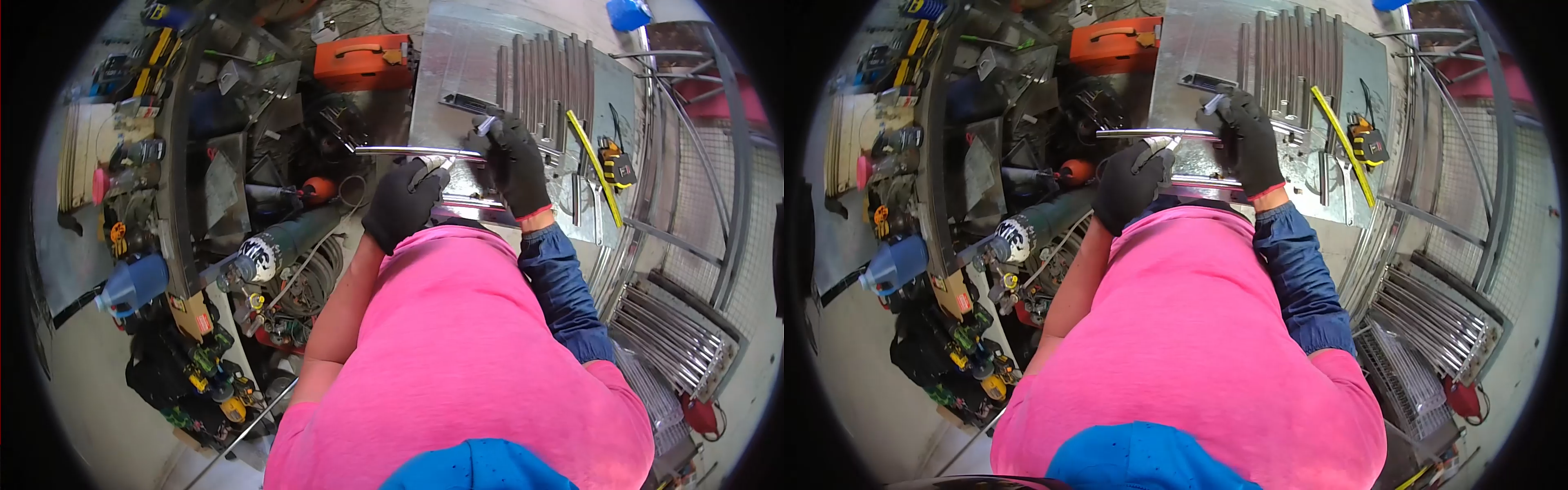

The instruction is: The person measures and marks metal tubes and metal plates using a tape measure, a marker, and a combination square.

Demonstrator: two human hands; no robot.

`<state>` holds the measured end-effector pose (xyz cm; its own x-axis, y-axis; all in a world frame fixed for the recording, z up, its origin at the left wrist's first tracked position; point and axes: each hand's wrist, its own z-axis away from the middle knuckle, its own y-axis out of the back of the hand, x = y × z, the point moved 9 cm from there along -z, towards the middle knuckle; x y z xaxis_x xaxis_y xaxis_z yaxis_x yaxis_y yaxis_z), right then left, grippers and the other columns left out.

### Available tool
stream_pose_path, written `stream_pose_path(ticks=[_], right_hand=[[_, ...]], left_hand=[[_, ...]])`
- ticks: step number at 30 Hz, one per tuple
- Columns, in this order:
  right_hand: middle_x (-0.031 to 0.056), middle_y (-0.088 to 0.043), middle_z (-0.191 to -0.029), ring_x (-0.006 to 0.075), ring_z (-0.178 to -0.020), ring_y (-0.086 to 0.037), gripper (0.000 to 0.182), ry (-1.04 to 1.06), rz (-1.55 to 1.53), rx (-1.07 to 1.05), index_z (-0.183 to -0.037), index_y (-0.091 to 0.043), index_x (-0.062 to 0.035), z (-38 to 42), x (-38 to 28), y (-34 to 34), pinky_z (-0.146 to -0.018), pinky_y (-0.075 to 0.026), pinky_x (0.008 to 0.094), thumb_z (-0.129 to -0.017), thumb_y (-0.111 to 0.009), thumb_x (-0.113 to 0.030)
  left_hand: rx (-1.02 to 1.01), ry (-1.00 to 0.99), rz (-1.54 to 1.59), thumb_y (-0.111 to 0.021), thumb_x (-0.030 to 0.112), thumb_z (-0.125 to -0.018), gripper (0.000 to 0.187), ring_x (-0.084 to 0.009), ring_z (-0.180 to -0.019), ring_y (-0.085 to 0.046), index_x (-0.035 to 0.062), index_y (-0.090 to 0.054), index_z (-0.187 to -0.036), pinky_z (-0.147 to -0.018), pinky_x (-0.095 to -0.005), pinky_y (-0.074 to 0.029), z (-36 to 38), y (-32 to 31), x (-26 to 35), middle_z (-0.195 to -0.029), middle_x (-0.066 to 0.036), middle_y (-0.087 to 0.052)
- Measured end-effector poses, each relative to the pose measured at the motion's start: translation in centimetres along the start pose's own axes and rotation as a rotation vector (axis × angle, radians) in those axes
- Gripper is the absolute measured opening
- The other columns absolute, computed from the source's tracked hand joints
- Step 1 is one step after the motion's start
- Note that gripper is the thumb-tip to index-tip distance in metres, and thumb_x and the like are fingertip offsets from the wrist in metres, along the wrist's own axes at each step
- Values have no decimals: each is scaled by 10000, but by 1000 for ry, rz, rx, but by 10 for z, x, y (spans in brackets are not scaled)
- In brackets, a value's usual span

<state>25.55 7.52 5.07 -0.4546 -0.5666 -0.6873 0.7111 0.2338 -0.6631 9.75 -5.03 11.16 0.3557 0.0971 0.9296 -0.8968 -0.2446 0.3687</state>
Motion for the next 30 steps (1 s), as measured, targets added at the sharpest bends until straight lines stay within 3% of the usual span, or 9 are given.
stream_pose_path(ticks=[2, 4, 7, 12, 14, 15, 16, 18, 30], right_hand=[[66, -735, -1257, 171, -1114, -720, 361, -11, -24, -9, -1402, -614, -79, 4, 0, -1, -947, -589, 330, -1071, -672, -212], [79, -721, -1289, 177, -1110, -724, 362, -98, -94, 10, -1404, -605, -73, 5, 5, -2, -943, -601, 346, -1072, -667, -203], [107, -693, -1279, 211, -1153, -696, 383, -85, -34, -7, -1429, -576, -24, 8, 3, -5, -1037, -549, 360, -1084, -636, -181], [112, -697, -1202, 266, -1151, -712, 360, -51, -128, -23, -1403, -588, -80, 11, -2, -1, -962, -603, 382, -1051, -614, -153], [140, -692, -1273, 243, -1176, -698, 430, -60, -490, -406, -1500, -523, -11, 8, -2, -5, -1011, -590, 394, -1096, -579, -147], [142, -691, -1286, 247, -1199, -700, 455, 113, -24, -92, -1528, -500, -1, 14, -12, 23, -1015, -602, 412, -1098, -567, -130], [117, -687, -1278, 204, -1094, -703, 461, -10, -178, -188, -1537, -493, 10, 13, -9, 34, -998, -597, 385, -1111, -561, -152], [40, -641, -1188, 102, -941, -586, 464, 50, 217, -78, -1548, -485, 15, 24, -21, 49, -915, -555, 302, -1152, -530, -222], [36, -773, -1097, 82, -944, -654, 277, -67, 898, -125, -1217, -734, -10, 66, -27, 24, -803, -537, 259, -945, -696, 34]], left_hand=[[-17, 14, 56, -672, 234, -992, 246, -434, -773, -642, 25, -751, -1095, -698, -459, -512, -2, -3, 1, -868, -248, -698], [-119, 97, -69, -683, 180, -1019, 271, -191, -744, -656, -32, -755, -1170, -727, -349, -540, -4, -5, -3, -871, -150, -744], [-94, 145, 3, -684, 190, -1025, 267, -153, -718, -630, -22, -759, -1169, -695, -347, -526, -7, -6, 0, -829, -129, -725], [81, 90, 200, -697, 283, -1024, 312, -199, -684, -641, 19, -759, -1177, -666, -400, -500, -6, 4, -6, -802, -153, -718], [-21, 210, 114, -718, 306, -1007, 335, -238, -676, -661, 41, -771, -1205, -662, -404, -512, -1, 3, -18, -808, -141, -731], [20, -138, -121, -724, 324, -997, 333, -283, -687, -677, 52, -781, -1180, -668, -428, -521, 3, 5, 4, -808, -157, -727], [46, -481, -363, -730, 343, -986, 332, -327, -698, -692, 64, -791, -1154, -674, -451, -530, 17, -4, 24, -809, -172, -723], [-225, 28, 11, -743, 302, -987, 291, -283, -726, -687, 35, -797, -1091, -674, -414, -510, 17, -19, 7, -830, -138, -729], [-287, -151, -88, -703, 249, -995, 262, -366, -858, -724, 30, -789, -1109, -753, -440, -564, 19, -20, -9, -968, -176, -751]])
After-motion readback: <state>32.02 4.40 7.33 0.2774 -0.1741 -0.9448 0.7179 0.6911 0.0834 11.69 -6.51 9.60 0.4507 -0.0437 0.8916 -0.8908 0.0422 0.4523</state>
